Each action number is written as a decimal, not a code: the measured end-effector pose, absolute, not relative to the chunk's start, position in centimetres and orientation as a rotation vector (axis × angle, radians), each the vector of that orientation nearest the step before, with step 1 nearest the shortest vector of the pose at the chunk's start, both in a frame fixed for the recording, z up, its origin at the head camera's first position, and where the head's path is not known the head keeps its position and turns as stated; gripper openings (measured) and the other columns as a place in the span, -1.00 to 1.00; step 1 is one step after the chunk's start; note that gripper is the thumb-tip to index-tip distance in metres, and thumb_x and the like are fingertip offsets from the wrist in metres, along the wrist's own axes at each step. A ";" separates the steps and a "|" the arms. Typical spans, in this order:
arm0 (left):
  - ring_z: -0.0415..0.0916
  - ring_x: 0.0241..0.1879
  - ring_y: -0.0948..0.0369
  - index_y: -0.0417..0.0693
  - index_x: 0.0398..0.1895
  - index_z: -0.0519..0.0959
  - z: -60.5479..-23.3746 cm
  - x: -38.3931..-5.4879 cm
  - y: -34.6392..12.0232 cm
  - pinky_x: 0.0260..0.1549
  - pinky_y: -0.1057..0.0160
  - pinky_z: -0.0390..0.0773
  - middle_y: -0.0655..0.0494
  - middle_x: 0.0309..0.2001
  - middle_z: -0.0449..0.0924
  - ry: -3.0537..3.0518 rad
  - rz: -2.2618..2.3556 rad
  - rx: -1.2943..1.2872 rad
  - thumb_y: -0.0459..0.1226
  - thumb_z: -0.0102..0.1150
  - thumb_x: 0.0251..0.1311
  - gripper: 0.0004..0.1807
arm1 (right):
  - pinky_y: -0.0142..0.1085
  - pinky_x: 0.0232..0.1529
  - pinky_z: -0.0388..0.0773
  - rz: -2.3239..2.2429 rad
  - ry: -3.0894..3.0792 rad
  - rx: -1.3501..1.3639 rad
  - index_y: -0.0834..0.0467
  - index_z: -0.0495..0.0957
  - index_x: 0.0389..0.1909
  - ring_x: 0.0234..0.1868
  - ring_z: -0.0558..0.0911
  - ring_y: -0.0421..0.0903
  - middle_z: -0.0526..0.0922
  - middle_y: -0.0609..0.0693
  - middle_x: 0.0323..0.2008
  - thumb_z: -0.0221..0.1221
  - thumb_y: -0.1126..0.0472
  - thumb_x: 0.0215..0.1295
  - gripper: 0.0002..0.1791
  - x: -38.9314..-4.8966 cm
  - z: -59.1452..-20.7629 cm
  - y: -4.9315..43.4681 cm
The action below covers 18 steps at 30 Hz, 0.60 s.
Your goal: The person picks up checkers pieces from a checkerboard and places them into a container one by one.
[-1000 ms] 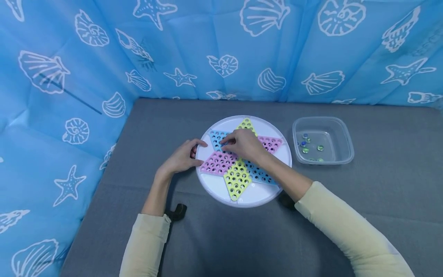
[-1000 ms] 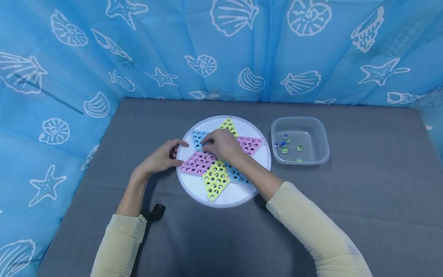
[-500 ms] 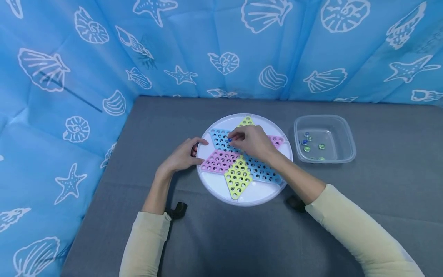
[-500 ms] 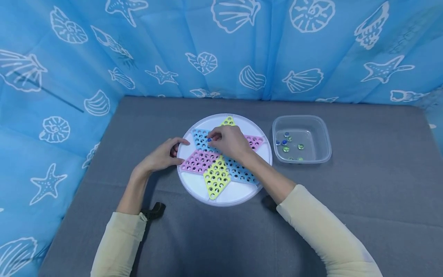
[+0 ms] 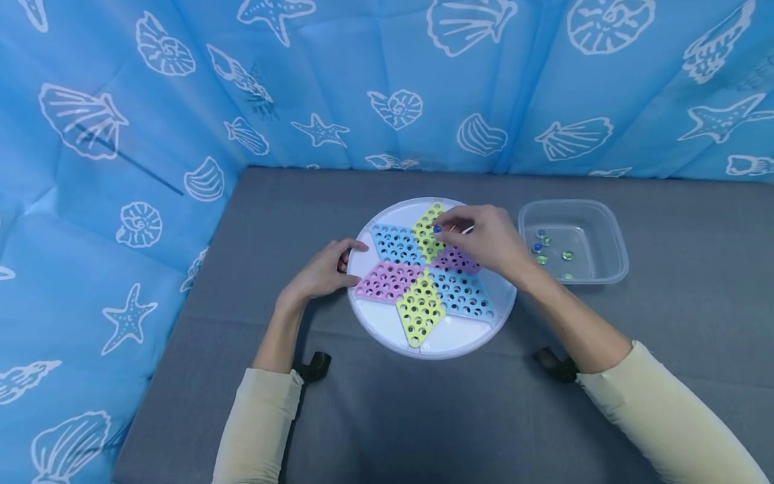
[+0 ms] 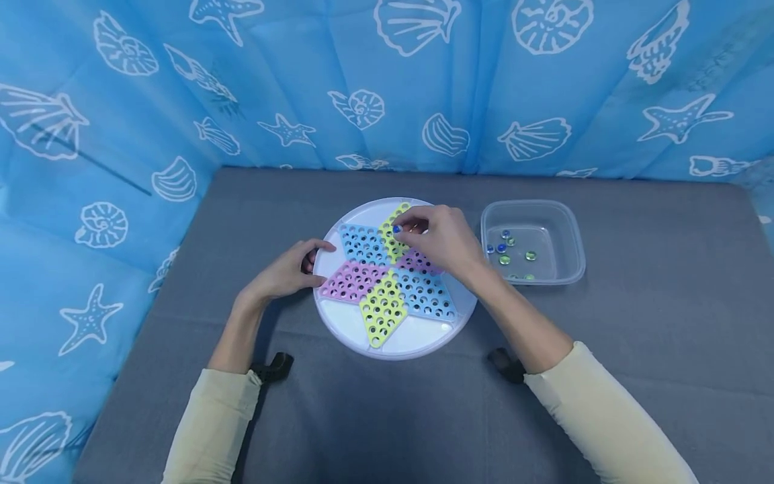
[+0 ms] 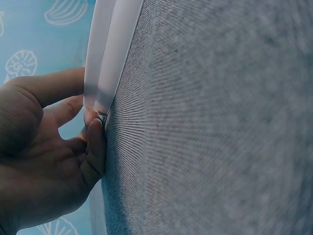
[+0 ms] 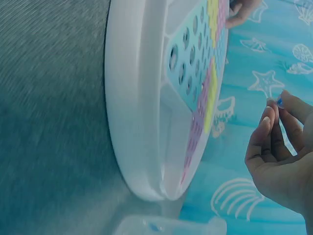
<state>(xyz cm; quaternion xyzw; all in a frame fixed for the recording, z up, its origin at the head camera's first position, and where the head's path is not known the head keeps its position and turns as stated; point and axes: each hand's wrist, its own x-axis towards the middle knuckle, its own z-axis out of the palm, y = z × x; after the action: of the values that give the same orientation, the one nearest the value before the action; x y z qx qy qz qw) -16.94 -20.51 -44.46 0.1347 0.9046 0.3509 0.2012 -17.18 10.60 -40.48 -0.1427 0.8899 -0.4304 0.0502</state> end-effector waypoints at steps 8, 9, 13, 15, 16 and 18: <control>0.26 -0.24 0.09 -0.06 0.29 0.43 -44.4 -17.0 -20.6 -0.26 0.17 0.33 -0.06 -0.19 0.28 2.526 0.967 0.369 -0.40 0.36 0.16 -0.40 | -0.12 -0.14 0.51 -1.326 2.723 -0.379 0.14 0.69 -0.02 -0.18 0.63 -0.03 0.70 0.00 -0.24 0.34 0.12 0.27 -0.71 -16.6 -39.7 12.2; 0.26 -0.24 0.09 -0.06 0.29 0.43 -44.4 -16.9 -20.6 -0.26 0.16 0.33 -0.06 -0.19 0.28 2.526 0.969 0.362 -0.41 0.36 0.16 -0.40 | -0.12 -0.14 0.51 -1.330 2.728 -0.370 0.13 0.68 -0.03 -0.19 0.63 -0.03 0.70 0.01 -0.24 0.34 0.12 0.27 -0.70 -16.5 -39.6 12.3; 0.27 -0.23 0.08 -0.06 0.29 0.43 -44.3 -16.9 -20.5 -0.25 0.15 0.34 -0.06 -0.18 0.28 2.530 0.975 0.351 -0.42 0.37 0.14 -0.39 | -0.12 -0.14 0.52 -1.357 2.750 -0.332 0.13 0.68 -0.04 -0.21 0.64 -0.01 0.69 0.04 -0.25 0.36 0.14 0.25 -0.71 -16.2 -39.2 13.0; 0.27 -0.23 0.08 -0.06 0.29 0.43 -44.4 -16.9 -20.5 -0.25 0.15 0.34 -0.06 -0.18 0.28 2.534 0.969 0.355 -0.41 0.37 0.15 -0.39 | -0.12 -0.13 0.52 -1.362 2.752 -0.311 0.12 0.68 -0.05 -0.21 0.64 -0.01 0.68 0.04 -0.24 0.36 0.17 0.24 -0.73 -16.0 -39.0 13.5; 0.27 -0.22 0.08 -0.06 0.30 0.43 -44.4 -16.9 -20.5 -0.25 0.16 0.34 -0.06 -0.18 0.28 2.534 0.969 0.352 -0.40 0.37 0.14 -0.38 | -0.12 -0.12 0.52 -1.361 2.754 -0.307 0.12 0.67 -0.05 -0.20 0.64 -0.01 0.68 0.05 -0.23 0.36 0.18 0.24 -0.73 -15.9 -38.9 13.7; 0.27 -0.22 0.08 -0.04 0.30 0.43 -44.5 -16.8 -20.4 -0.25 0.16 0.34 -0.05 -0.17 0.28 2.534 0.968 0.341 -0.39 0.38 0.14 -0.38 | -0.15 -0.12 0.52 -1.354 2.755 -0.301 0.13 0.66 -0.04 -0.19 0.64 -0.01 0.68 0.06 -0.21 0.35 0.21 0.24 -0.73 -15.7 -38.8 14.2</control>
<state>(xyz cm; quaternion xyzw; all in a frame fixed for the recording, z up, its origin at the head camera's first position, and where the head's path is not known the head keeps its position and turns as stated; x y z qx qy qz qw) -16.85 -20.44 -44.50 0.1222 0.9077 0.3469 0.2021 -15.68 14.20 -38.83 -0.0975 0.8928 -0.4388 0.0287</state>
